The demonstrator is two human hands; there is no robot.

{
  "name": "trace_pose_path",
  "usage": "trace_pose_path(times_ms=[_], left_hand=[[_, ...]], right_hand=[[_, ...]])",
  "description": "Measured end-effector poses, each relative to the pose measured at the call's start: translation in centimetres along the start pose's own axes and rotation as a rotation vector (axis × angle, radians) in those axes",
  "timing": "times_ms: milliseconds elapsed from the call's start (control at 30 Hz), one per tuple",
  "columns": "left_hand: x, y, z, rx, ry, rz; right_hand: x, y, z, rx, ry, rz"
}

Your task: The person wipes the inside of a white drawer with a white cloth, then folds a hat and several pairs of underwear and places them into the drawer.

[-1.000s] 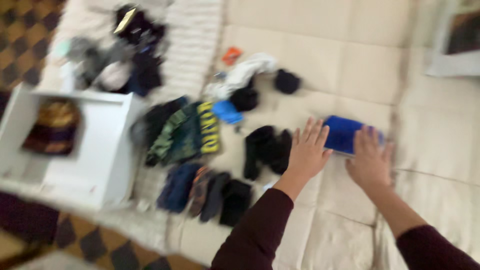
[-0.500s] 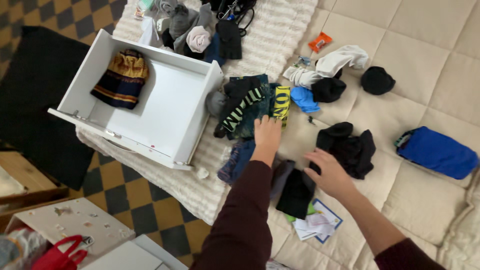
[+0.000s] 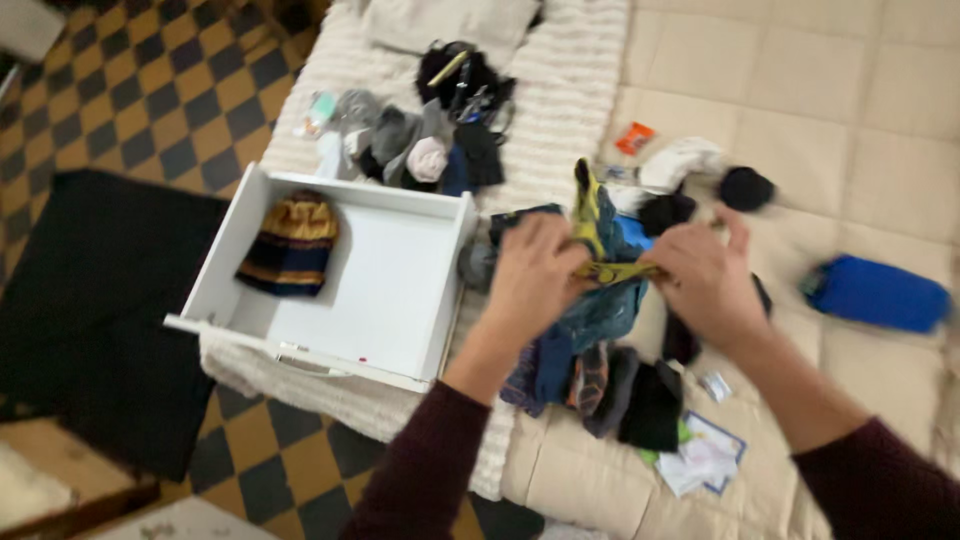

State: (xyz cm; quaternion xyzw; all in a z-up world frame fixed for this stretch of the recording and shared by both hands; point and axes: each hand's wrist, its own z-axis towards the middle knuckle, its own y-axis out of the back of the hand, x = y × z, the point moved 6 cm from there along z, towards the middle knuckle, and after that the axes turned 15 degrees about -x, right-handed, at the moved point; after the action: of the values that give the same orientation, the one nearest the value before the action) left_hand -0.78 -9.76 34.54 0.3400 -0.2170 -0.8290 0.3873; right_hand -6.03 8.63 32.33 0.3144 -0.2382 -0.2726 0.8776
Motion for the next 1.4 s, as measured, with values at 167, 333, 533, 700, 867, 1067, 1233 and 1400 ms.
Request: trace_pose_path(times_ms=[167,333,533,700,867,1067,1233,1400], left_hand=[[-2.7,-0.4,2.5,-0.131,-0.385,0.255],[-4.4,-10.3,-0.3,0.37,-0.116,-0.055],[-12.7,-17.0,0.7,0.249,-0.297,0.048],[-20.8,-19.2,3.7,0.04,-0.274,0.103],[-26.8,-21.8,1.6,-0.165,-0.392,0.073],[-27.9,-29.5,-11.2,0.071,-0.347,-0.077],[-26.4,-37.0,-25.3,0.498,-0.211,-0.084],[-24.8,-38.0,-30.9,0.637,-0.082,-0.039]], right_hand=[[-2.3,9.4,-2.1,-0.019,0.031,-0.116],[-7.4,17.4,-10.7,0.157,-0.14,-0.295],[-15.1,27.5,-19.2,0.103,-0.244,-0.511],[-19.9,35.5,-22.9,-0.015,-0.219,-0.768],[-25.0,39.8,-30.2,-0.065,-0.259,-0.751],[-28.8,35.5,-45.6,-0.039,-0.481,-0.612],[-28.2,27.4,-58.1,0.171,-0.702,-0.59],[-26.7,25.8,-63.8,0.252,-0.777,-0.538]])
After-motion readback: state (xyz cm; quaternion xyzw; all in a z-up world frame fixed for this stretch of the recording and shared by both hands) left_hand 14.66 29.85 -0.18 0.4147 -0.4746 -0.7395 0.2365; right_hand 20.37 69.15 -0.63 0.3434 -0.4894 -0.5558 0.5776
